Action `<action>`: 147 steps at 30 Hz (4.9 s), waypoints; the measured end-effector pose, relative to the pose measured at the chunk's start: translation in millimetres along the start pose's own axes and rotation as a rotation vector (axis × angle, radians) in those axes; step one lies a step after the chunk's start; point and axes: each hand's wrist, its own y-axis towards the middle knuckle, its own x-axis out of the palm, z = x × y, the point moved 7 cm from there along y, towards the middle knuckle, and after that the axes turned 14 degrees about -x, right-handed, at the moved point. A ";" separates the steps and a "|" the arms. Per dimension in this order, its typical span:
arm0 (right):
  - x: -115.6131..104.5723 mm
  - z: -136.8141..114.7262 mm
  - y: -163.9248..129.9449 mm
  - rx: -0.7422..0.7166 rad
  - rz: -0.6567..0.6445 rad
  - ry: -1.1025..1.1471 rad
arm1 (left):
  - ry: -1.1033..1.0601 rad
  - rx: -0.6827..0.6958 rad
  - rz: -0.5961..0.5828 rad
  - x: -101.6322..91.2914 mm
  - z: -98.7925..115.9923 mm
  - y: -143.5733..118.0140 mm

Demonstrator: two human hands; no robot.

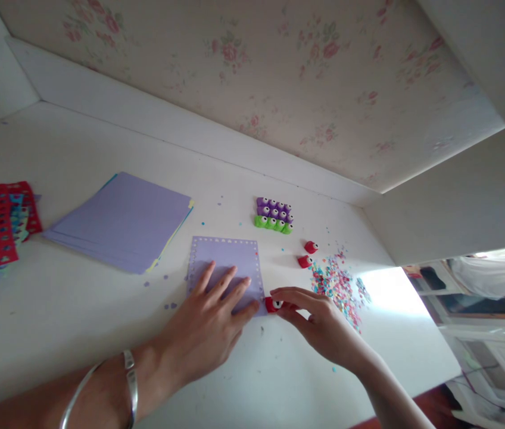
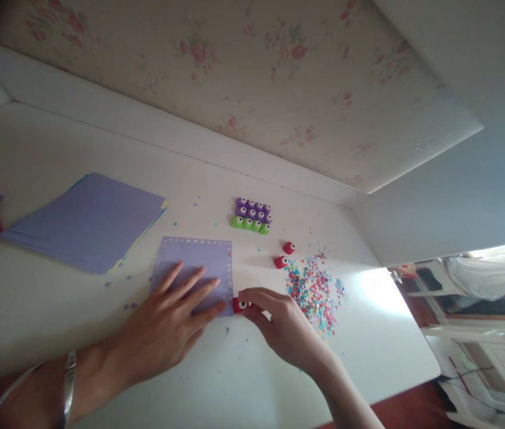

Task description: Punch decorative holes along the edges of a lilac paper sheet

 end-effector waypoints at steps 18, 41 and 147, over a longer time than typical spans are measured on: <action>5.0 16.1 -4.1 0.111 0.033 0.186 | 0.007 0.020 0.000 2.2 1.9 -0.7; 5.3 19.6 -8.2 0.169 0.105 0.183 | 0.018 0.040 0.006 0.9 3.2 -1.1; 17.7 12.2 1.2 0.511 -0.235 0.145 | -0.079 0.132 0.036 -16.0 14.7 0.4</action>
